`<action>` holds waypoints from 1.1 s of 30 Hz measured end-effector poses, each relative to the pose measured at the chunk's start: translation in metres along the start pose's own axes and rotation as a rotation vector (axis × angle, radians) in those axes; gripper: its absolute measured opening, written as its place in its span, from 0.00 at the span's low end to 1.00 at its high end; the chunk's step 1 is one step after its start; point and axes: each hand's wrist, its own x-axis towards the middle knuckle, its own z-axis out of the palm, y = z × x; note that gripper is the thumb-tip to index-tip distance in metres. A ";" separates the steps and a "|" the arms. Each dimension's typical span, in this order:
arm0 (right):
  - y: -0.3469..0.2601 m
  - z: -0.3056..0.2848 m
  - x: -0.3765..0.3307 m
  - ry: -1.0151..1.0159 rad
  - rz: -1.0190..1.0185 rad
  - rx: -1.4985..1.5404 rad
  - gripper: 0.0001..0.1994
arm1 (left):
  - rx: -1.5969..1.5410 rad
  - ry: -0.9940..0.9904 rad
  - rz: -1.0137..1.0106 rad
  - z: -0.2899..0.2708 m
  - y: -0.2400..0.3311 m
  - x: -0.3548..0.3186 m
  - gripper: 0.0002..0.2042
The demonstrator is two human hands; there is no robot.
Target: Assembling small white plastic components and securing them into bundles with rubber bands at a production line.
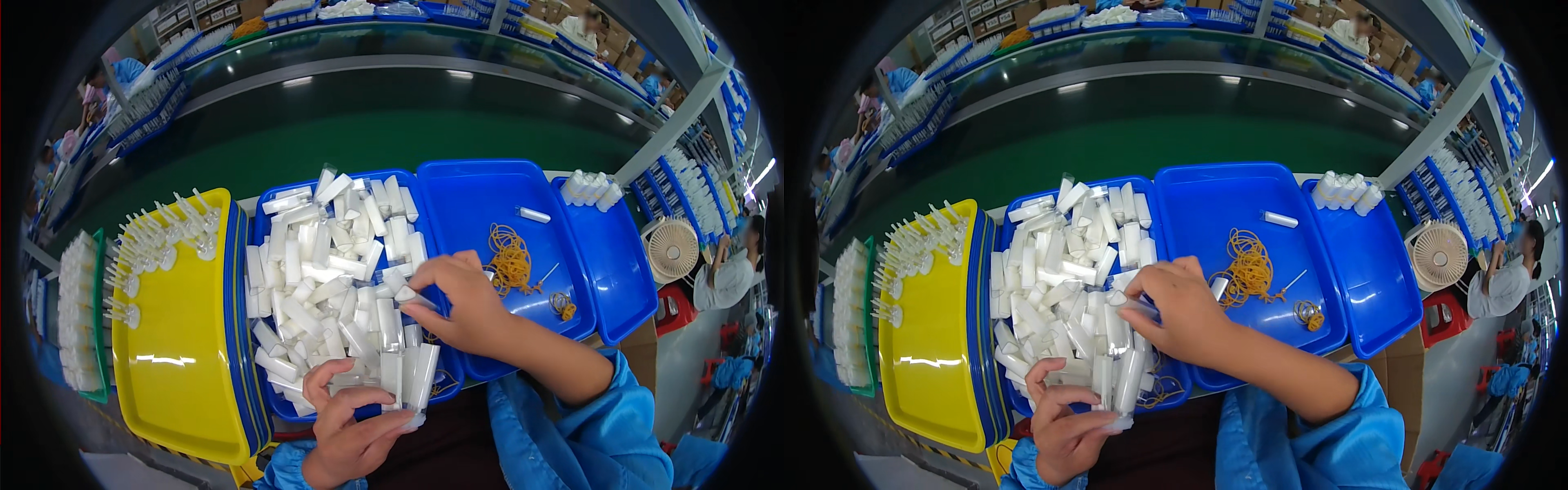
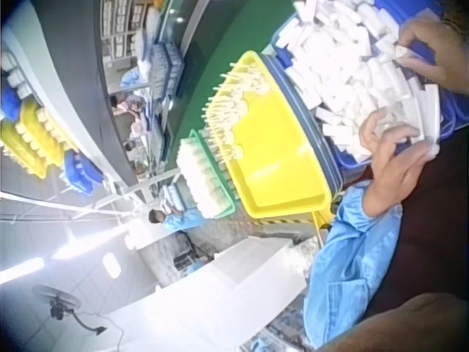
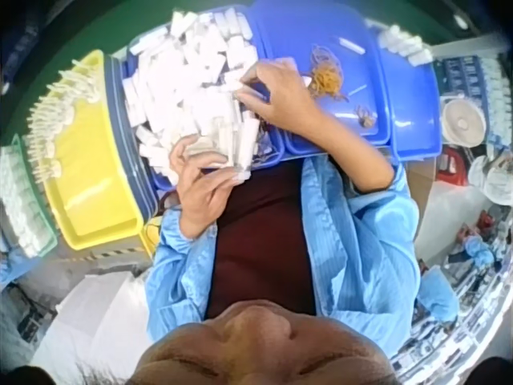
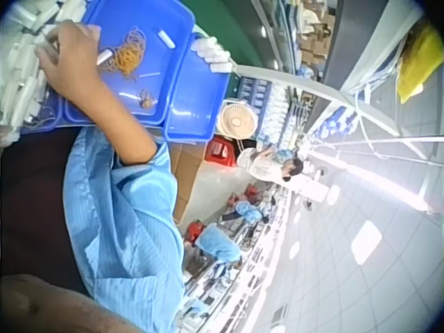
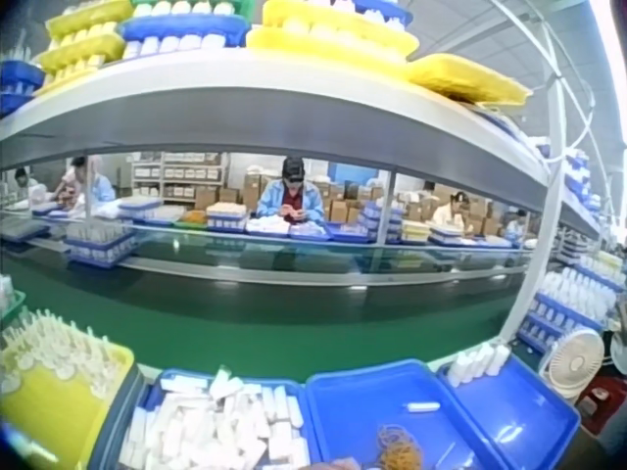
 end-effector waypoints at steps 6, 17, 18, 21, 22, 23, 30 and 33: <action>-0.013 -0.023 -0.013 -0.048 0.180 0.594 0.18 | 0.005 -0.052 -0.003 0.004 0.002 0.001 0.12; -0.019 -0.029 -0.021 -0.194 0.601 1.353 0.23 | 0.049 0.010 0.123 0.016 0.003 -0.002 0.09; -0.019 -0.028 -0.022 -0.204 0.596 1.290 0.23 | 0.044 0.021 0.126 0.016 0.003 -0.003 0.09; -0.022 -0.033 -0.021 -0.249 0.547 1.009 0.23 | 0.051 -0.034 0.116 0.013 0.005 -0.003 0.08; -0.027 -0.040 -0.018 -0.274 0.507 0.853 0.22 | 0.062 -0.054 0.123 0.014 0.004 -0.003 0.08; -0.030 -0.045 -0.017 -0.297 0.467 0.698 0.22 | 0.072 -0.075 0.131 0.014 0.003 -0.003 0.08; -0.027 -0.057 -0.018 -0.343 0.599 0.933 0.19 | 0.089 -0.068 0.244 0.017 0.003 -0.006 0.07; -0.030 -0.047 -0.030 -0.424 0.442 0.659 0.19 | 0.125 -0.114 0.270 0.018 -0.001 -0.004 0.07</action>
